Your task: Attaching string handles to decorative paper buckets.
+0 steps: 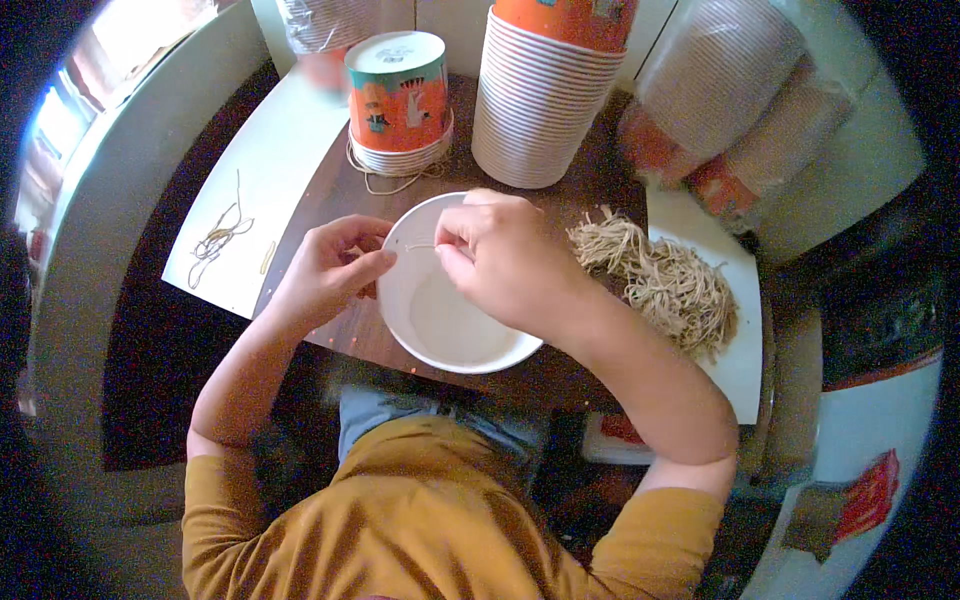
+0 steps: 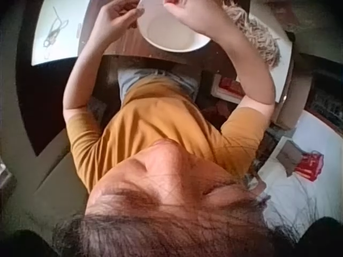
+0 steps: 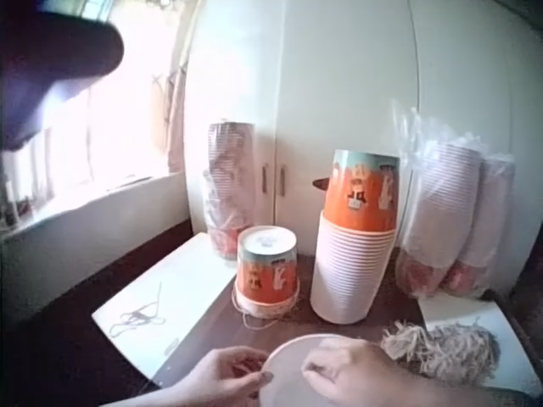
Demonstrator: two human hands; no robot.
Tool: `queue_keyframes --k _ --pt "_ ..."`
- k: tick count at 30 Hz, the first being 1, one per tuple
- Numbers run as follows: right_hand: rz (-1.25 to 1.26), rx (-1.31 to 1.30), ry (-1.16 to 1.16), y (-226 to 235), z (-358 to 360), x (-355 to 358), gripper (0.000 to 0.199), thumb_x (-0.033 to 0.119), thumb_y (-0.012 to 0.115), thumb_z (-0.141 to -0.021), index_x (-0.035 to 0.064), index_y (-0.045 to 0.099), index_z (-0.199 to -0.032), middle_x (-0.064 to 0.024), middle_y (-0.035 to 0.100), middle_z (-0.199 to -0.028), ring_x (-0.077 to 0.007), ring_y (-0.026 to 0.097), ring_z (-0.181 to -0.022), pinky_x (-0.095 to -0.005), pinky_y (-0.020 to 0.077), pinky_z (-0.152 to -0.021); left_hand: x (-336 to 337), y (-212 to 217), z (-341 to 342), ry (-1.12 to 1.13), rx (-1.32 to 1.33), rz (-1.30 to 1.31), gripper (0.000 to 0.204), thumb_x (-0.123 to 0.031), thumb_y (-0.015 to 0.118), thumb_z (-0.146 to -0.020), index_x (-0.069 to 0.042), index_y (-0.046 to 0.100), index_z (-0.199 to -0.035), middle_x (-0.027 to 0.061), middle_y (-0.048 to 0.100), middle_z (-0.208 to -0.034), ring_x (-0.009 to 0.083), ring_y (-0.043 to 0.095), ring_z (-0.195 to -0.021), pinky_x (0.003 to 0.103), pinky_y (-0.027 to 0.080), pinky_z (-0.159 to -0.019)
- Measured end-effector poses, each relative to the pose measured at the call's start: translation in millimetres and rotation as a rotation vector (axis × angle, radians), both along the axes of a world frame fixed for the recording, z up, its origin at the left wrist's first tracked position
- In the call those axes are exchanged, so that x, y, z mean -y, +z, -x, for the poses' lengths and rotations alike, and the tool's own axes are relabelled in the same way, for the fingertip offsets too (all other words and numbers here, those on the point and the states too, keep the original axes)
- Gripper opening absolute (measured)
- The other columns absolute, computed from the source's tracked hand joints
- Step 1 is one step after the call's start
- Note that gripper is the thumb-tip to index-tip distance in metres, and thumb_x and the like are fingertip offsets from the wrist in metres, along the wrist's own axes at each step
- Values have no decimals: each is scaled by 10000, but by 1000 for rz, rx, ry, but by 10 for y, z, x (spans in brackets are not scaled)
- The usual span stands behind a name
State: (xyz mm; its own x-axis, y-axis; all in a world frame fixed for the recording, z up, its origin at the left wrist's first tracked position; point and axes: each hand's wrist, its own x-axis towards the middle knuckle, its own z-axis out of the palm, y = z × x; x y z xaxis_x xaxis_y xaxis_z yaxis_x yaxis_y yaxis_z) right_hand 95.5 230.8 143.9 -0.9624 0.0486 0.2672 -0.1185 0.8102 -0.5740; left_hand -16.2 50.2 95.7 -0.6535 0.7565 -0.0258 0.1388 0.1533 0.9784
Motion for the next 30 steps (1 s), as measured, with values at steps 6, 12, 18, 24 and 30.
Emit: queue_keyframes --k 6,12,18,24,30 --pt "57 137 -55 -246 56 9 156 146 627 -794 -9 642 -789 -127 591 -716 -229 596 -665 -342 462 -617 56 -50 -24 -17 279 -113 279 -150 537 -924 55 571 -1111 52 624 -801 87 590 -645 222 496 -592" --pt "63 113 -47 -307 190 61 146 132 626 -779 -12 633 -756 -129 599 -703 -231 593 -642 -345 461 -610 57 -124 2 3 266 -122 263 -139 479 -954 49 570 -1114 40 627 -798 86 591 -637 219 490 -576" --pt "125 94 -65 -333 241 75 142 134 593 -755 7 634 -707 -179 625 -694 -323 622 -641 -420 484 -611 23 -156 23 16 165 -85 228 -105 485 -944 47 590 -1078 33 627 -779 70 579 -630 215 488 -572" --pt "133 100 -85 -361 267 67 139 125 592 -753 3 634 -702 -186 624 -690 -329 628 -647 -419 491 -618 -7 -160 49 22 135 -79 208 -79 501 -930 43 601 -1065 32 627 -770 66 574 -636 216 488 -579" --pt "124 48 -110 -385 292 63 151 122 588 -758 -6 634 -692 -195 623 -687 -335 632 -649 -423 496 -621 -25 -139 52 15 59 -48 200 -49 518 -907 50 608 -1057 46 641 -782 74 594 -675 221 500 -612"
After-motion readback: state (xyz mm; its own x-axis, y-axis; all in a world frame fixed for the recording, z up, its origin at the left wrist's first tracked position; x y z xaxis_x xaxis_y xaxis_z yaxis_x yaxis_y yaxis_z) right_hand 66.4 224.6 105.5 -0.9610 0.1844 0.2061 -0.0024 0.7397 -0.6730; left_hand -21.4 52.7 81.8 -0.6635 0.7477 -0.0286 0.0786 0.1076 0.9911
